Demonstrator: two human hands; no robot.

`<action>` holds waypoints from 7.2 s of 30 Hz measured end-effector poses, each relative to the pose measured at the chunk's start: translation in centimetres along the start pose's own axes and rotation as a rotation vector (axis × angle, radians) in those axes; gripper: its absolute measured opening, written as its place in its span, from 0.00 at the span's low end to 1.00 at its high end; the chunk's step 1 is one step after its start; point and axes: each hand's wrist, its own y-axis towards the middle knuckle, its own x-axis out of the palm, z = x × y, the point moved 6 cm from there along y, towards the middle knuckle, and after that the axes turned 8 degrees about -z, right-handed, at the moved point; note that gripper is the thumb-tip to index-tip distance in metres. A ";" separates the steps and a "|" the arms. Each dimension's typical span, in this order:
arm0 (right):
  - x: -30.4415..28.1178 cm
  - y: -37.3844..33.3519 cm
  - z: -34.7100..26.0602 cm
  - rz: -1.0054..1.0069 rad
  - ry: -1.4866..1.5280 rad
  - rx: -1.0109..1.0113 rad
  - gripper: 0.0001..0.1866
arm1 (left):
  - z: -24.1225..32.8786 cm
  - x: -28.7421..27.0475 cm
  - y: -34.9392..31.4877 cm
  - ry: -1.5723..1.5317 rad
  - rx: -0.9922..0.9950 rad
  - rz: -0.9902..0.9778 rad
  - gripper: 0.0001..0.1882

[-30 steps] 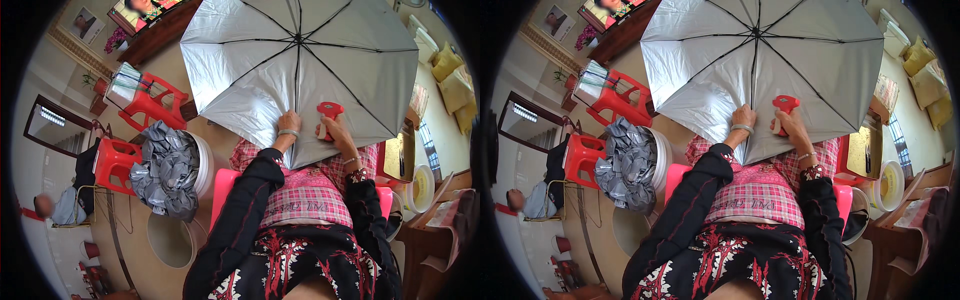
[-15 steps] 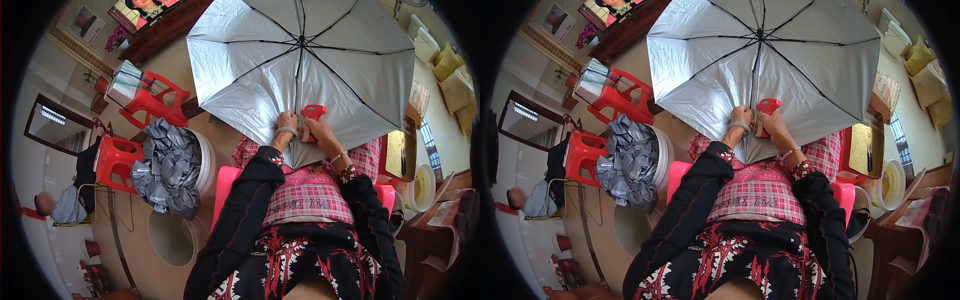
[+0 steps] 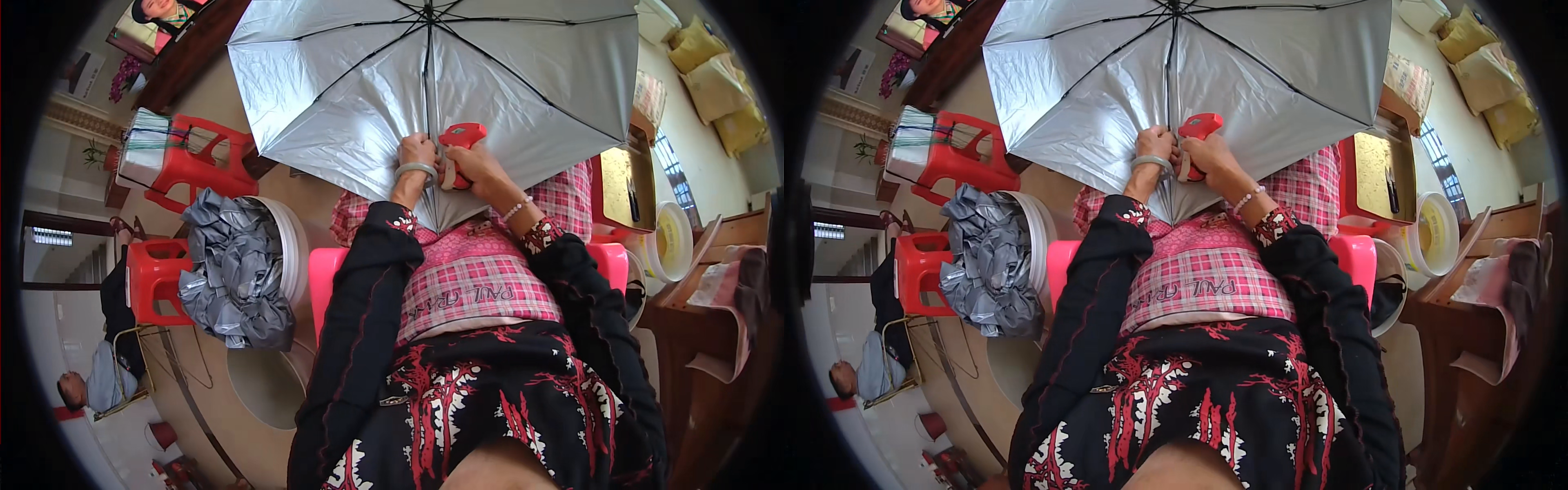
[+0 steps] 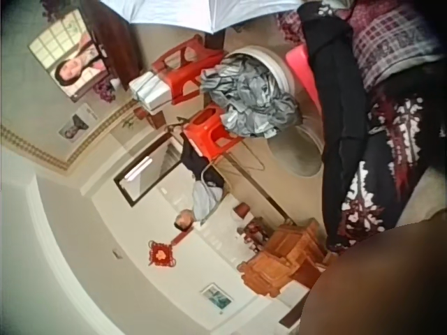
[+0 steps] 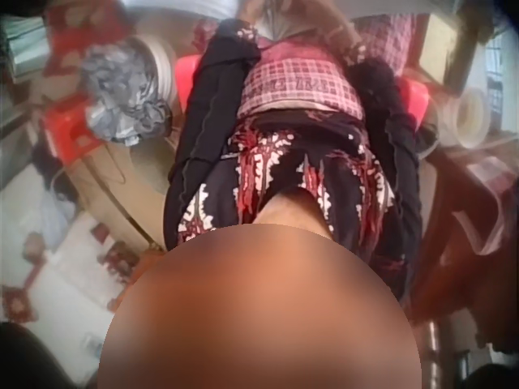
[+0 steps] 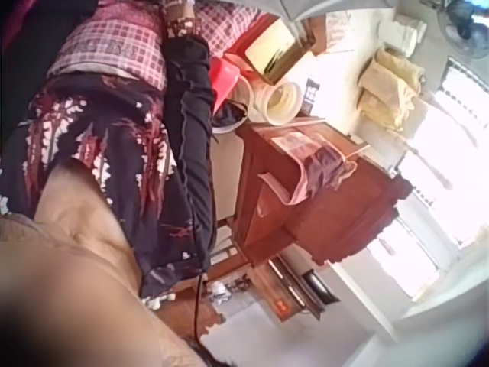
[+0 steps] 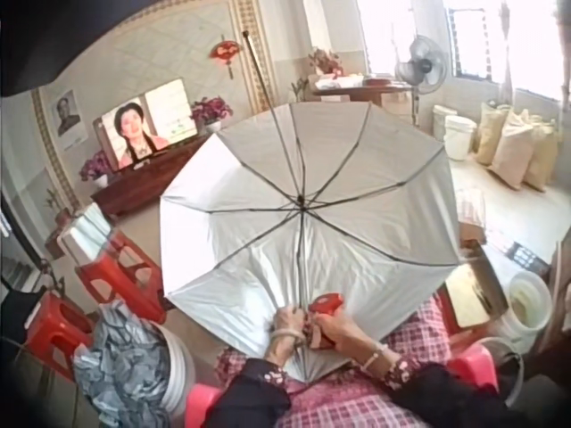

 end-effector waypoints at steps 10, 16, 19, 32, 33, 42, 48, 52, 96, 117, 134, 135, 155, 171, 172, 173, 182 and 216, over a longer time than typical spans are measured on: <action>-0.4 -0.5 1.1 -0.153 0.382 0.187 0.13 | -1.0 -0.1 0.1 -0.037 -0.072 -0.007 0.11; -0.7 -1.4 0.3 -0.277 0.412 0.202 0.14 | -0.2 -0.4 -0.1 0.015 0.005 -0.045 0.11; -1.0 -1.3 0.4 -0.278 0.420 0.193 0.14 | -0.1 -0.4 -0.2 0.016 -0.043 -0.099 0.10; -0.9 -0.7 0.7 -0.328 0.408 0.175 0.14 | -0.3 -0.4 -0.1 -0.038 -0.007 -0.147 0.10; -0.8 -0.7 0.7 -0.328 0.406 0.175 0.14 | -0.3 -0.4 -0.1 -0.045 -0.014 -0.144 0.10; 0.1 -1.3 -0.3 -0.255 0.373 0.200 0.13 | -0.3 -0.2 -0.1 -0.049 0.004 -0.139 0.09; 0.3 -0.9 -0.2 -0.229 0.345 0.241 0.10 | 0.1 -0.2 -0.5 -0.011 0.042 -0.127 0.09; -1.8 0.8 1.0 -0.178 0.218 0.207 0.09 | 0.5 0.2 -0.7 -0.020 0.008 -0.160 0.09; -2.2 -6.9 -13.5 0.081 -0.465 -0.385 0.15 | 9.9 0.2 2.0 1.220 0.118 -0.074 0.21; 0.2 -6.2 -19.5 -0.104 -0.617 -0.265 0.13 | 14.8 1.2 10.1 1.431 0.284 -0.494 0.17; -5.8 14.7 -17.4 -0.038 -0.509 -0.093 0.14 | 10.5 0.9 18.1 0.733 0.122 0.099 0.10; -6.0 15.1 -16.4 -0.037 -0.308 -0.114 0.16 | 9.8 0.5 18.7 0.736 0.118 0.101 0.10; -5.3 16.4 -11.3 0.068 0.157 -0.047 0.17 | 8.3 -0.8 18.3 0.220 0.381 0.056 0.15; -5.2 16.8 -11.9 0.035 0.069 -0.038 0.14 | 8.6 -0.8 18.5 0.255 0.397 0.077 0.16; -5.0 16.8 -12.0 0.034 0.063 -0.039 0.14 | 8.6 -1.0 18.6 0.253 0.395 0.075 0.16; -4.9 16.6 -12.0 0.070 0.084 -0.051 0.14 | 8.6 -1.2 18.6 0.250 0.392 0.070 0.16; -4.8 17.2 -11.2 0.107 0.076 -0.042 0.13 | 7.9 -1.2 18.4 0.256 0.390 0.079 0.16; -4.6 16.8 -10.1 -0.016 0.537 0.140 0.12 | 8.9 -0.7 18.5 0.244 0.339 0.007 0.15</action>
